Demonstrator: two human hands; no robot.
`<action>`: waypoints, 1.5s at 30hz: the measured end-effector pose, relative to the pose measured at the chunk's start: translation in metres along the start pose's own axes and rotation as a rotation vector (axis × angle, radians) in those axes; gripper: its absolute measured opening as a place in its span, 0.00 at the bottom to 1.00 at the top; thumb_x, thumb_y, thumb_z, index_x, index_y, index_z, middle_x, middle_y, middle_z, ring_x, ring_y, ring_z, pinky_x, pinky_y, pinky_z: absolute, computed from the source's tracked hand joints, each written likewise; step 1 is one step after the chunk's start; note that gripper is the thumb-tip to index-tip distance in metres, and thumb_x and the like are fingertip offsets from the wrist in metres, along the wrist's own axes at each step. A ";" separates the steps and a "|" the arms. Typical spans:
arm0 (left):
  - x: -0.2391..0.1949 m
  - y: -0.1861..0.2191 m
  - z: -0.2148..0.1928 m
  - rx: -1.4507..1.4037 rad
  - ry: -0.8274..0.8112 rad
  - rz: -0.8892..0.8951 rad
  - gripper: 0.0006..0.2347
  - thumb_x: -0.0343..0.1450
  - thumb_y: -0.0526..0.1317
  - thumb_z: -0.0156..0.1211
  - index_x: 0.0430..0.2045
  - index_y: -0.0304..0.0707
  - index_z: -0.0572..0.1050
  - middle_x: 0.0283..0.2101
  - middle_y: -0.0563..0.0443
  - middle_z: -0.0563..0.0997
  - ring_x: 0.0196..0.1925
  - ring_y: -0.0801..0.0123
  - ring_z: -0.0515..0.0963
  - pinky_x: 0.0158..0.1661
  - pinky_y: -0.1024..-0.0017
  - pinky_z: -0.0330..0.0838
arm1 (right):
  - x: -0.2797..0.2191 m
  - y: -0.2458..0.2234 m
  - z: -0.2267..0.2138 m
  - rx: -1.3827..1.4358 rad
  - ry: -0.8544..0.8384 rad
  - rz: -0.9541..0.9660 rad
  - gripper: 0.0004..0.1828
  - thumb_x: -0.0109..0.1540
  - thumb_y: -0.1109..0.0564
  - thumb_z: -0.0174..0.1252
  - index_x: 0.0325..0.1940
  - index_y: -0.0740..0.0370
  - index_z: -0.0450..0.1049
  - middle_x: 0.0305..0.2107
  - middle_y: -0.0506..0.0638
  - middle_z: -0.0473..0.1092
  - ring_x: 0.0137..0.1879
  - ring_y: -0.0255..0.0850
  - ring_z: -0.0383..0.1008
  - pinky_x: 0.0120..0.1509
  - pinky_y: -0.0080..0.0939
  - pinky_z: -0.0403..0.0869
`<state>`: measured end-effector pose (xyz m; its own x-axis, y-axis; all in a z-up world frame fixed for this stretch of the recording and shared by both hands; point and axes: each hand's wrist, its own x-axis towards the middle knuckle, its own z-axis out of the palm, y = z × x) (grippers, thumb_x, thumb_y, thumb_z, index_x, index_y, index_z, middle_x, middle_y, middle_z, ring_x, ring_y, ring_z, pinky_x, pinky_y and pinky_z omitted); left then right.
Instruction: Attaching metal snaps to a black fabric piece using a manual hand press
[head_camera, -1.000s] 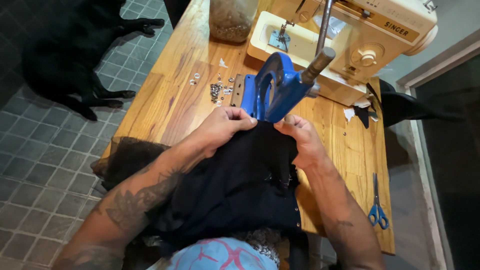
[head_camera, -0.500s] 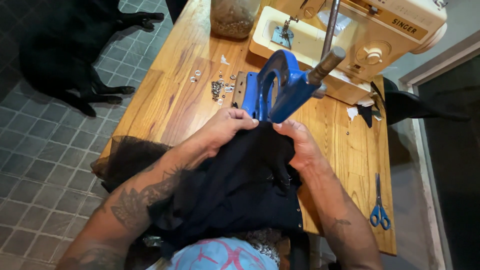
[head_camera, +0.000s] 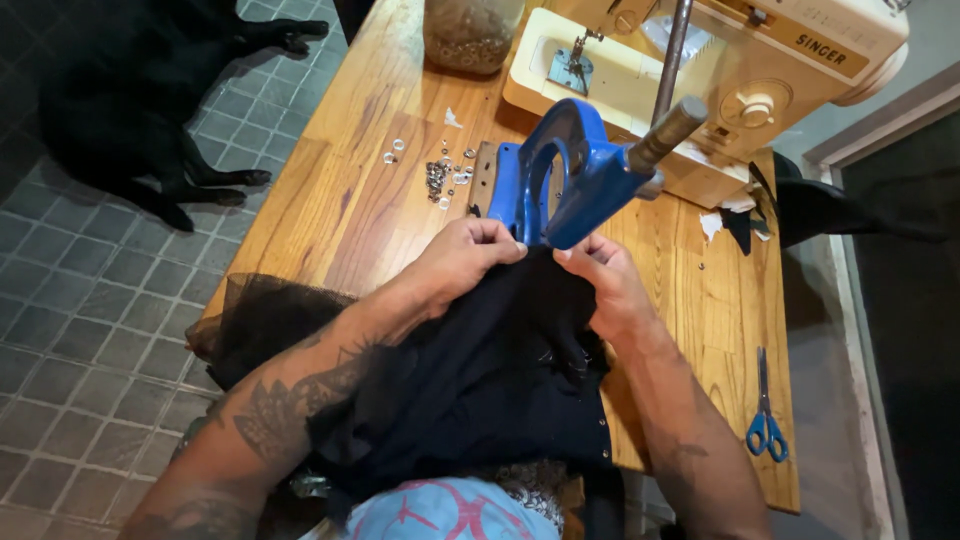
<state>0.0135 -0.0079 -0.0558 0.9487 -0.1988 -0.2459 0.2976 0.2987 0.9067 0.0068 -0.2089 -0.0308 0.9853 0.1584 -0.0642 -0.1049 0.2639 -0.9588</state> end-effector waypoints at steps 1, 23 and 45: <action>-0.002 0.002 0.002 0.004 -0.001 0.026 0.03 0.60 0.36 0.67 0.20 0.37 0.79 0.16 0.50 0.73 0.16 0.75 0.75 0.17 0.81 0.70 | -0.001 -0.001 0.002 -0.027 -0.010 -0.053 0.13 0.56 0.62 0.68 0.24 0.61 0.68 0.13 0.44 0.62 0.19 0.26 0.65 0.24 0.23 0.68; -0.022 0.016 0.005 0.212 0.076 0.307 0.03 0.63 0.39 0.69 0.23 0.40 0.83 0.19 0.59 0.71 0.22 0.84 0.69 0.25 0.86 0.63 | 0.005 0.011 -0.007 -0.100 -0.044 -0.392 0.20 0.57 0.69 0.68 0.24 0.56 0.62 0.28 0.46 0.72 0.31 0.25 0.74 0.33 0.20 0.68; -0.006 -0.002 0.007 0.037 0.031 0.141 0.04 0.62 0.37 0.66 0.21 0.38 0.80 0.15 0.58 0.70 0.18 0.81 0.70 0.20 0.85 0.63 | 0.002 0.011 0.011 0.040 0.135 -0.211 0.19 0.53 0.68 0.65 0.22 0.54 0.61 0.14 0.45 0.62 0.17 0.25 0.61 0.22 0.22 0.62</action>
<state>0.0066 -0.0140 -0.0540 0.9838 -0.1284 -0.1249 0.1574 0.2867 0.9450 0.0063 -0.1946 -0.0388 0.9948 -0.0321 0.0967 0.1019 0.3158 -0.9433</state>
